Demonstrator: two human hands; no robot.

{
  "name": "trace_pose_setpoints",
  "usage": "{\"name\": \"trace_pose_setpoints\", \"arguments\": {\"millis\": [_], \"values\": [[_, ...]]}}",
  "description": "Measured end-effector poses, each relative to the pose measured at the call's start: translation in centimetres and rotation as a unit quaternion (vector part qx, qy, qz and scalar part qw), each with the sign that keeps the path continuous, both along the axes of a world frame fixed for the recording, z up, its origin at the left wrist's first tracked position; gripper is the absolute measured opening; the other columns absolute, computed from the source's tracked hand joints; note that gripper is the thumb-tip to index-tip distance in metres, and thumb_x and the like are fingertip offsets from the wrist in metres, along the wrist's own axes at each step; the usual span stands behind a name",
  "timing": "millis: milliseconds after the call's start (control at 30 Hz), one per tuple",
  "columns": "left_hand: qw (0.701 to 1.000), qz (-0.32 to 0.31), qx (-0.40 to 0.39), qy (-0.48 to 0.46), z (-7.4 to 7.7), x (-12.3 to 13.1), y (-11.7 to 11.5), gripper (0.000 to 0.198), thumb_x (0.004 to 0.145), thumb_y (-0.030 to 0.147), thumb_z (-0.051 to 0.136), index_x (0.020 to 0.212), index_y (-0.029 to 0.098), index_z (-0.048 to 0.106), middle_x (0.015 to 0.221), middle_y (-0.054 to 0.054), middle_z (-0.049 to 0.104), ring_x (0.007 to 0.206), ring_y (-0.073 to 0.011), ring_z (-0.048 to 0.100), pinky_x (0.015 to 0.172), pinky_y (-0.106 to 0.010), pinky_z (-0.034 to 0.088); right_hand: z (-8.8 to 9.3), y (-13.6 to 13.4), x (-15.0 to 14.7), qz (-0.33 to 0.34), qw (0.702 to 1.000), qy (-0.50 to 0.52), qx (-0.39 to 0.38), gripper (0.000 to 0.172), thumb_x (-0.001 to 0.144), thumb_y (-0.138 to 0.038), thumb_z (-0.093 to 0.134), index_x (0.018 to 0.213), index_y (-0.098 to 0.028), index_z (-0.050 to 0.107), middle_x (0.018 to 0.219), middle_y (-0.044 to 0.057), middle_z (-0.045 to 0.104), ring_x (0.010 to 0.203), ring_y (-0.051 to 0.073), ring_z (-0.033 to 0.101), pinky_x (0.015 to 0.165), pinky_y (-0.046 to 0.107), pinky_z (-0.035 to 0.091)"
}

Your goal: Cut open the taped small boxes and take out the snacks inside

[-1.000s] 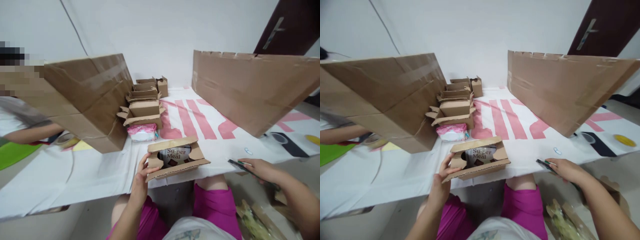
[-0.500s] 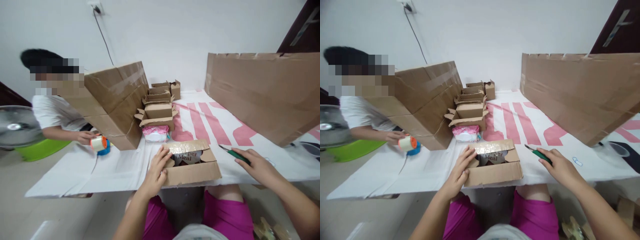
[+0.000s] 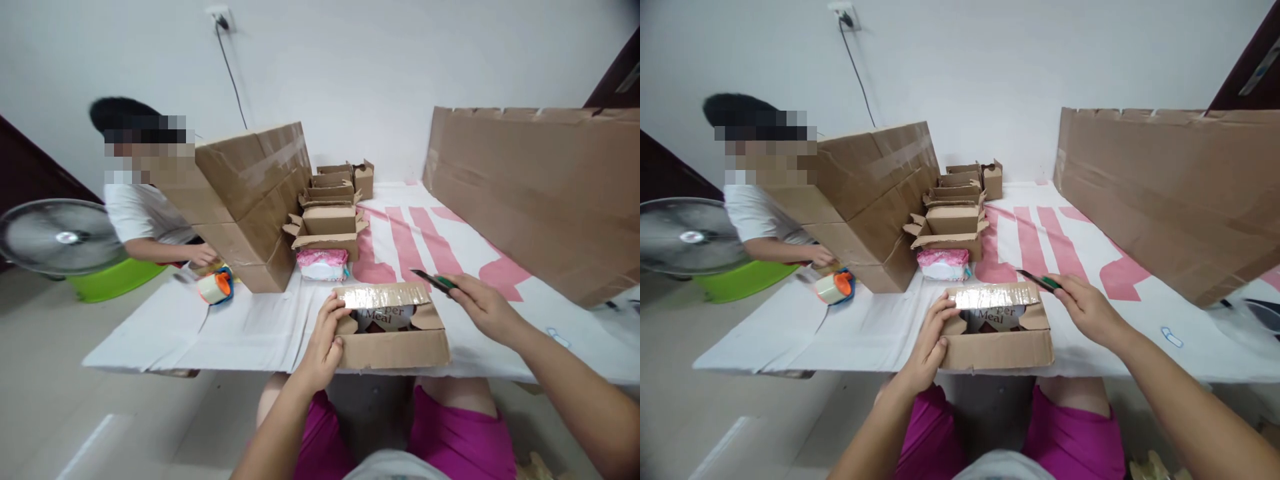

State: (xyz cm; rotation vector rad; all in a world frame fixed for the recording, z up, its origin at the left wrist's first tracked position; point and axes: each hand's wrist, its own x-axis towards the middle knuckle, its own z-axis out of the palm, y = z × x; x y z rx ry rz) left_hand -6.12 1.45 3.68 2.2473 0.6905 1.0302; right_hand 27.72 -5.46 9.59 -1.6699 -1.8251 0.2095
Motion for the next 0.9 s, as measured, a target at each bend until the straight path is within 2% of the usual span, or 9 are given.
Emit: {"name": "trace_pose_setpoints", "arguments": {"millis": [133, 267, 367, 500, 800, 900], "values": [[1.000, 0.017, -0.009, -0.014, -0.2, 0.3, -0.3, 0.035, 0.095, 0.035, 0.033, 0.119, 0.021, 0.053, 0.139, -0.014, 0.037, 0.144, -0.0342, 0.019, 0.113, -0.059, 0.023, 2.8, 3.5, -3.0, 0.128, 0.985, -0.063, -0.093, 0.039, 0.098, -0.035, 0.034, 0.126, -0.028, 0.059, 0.118, 0.002, 0.070, 0.102, 0.021, 0.066, 0.085, 0.032, 0.053], [0.999, 0.027, -0.020, -0.016, -0.1, 0.3, -0.5, 0.036, 0.095, 0.040, 0.030, 0.111, 0.020, 0.057, 0.136, -0.014, 0.037, 0.144, -0.0338, 0.018, 0.113, -0.057, 0.024, 4.1, 6.7, -5.5, 0.153, 0.965, -0.176, -0.121, 0.038, 0.097, -0.034, 0.037, 0.126, -0.029, 0.061, 0.114, 0.003, 0.072, 0.099, 0.022, 0.067, 0.080, 0.031, 0.051], [0.999, 0.025, -0.020, -0.015, 0.0, 0.2, -0.5, 0.038, 0.095, 0.042, 0.030, 0.110, 0.020, 0.057, 0.135, -0.014, 0.037, 0.143, -0.0334, 0.019, 0.114, -0.056, 0.023, 4.3, 8.2, -6.2, 0.177, 0.948, -0.228, -0.133, 0.038, 0.096, -0.035, 0.039, 0.125, -0.029, 0.062, 0.115, 0.003, 0.071, 0.099, 0.023, 0.067, 0.076, 0.030, 0.049], [0.999, 0.026, -0.019, -0.015, 0.0, 0.2, -0.4, 0.037, 0.095, 0.041, 0.031, 0.109, 0.020, 0.058, 0.134, -0.014, 0.038, 0.143, -0.0340, 0.020, 0.114, -0.056, 0.023, 4.1, 8.8, -6.2, 0.208, 0.933, -0.261, -0.133, 0.037, 0.096, -0.034, 0.039, 0.122, -0.030, 0.065, 0.104, 0.004, 0.074, 0.088, 0.021, 0.068, 0.070, 0.028, 0.047], [0.999, 0.020, -0.020, -0.016, -0.2, 0.3, -0.3, 0.033, 0.094, 0.036, 0.032, 0.109, 0.020, 0.057, 0.135, -0.013, 0.037, 0.143, -0.0327, 0.019, 0.114, -0.054, 0.023, 4.1, 9.2, -5.8, 0.244, 0.926, -0.239, -0.158, 0.038, 0.096, -0.031, 0.041, 0.127, -0.029, 0.061, 0.110, 0.003, 0.073, 0.090, 0.019, 0.068, 0.073, 0.027, 0.047], [1.000, 0.017, -0.021, -0.013, -0.1, 0.2, -0.3, 0.033, 0.094, 0.037, 0.032, 0.108, 0.020, 0.057, 0.134, -0.013, 0.037, 0.144, -0.0316, 0.019, 0.115, -0.053, 0.022, 4.0, 9.4, -5.8, 0.273, 0.918, -0.239, -0.159, 0.036, 0.096, -0.031, 0.042, 0.125, -0.029, 0.063, 0.106, 0.003, 0.074, 0.087, 0.018, 0.068, 0.072, 0.025, 0.046]]}}
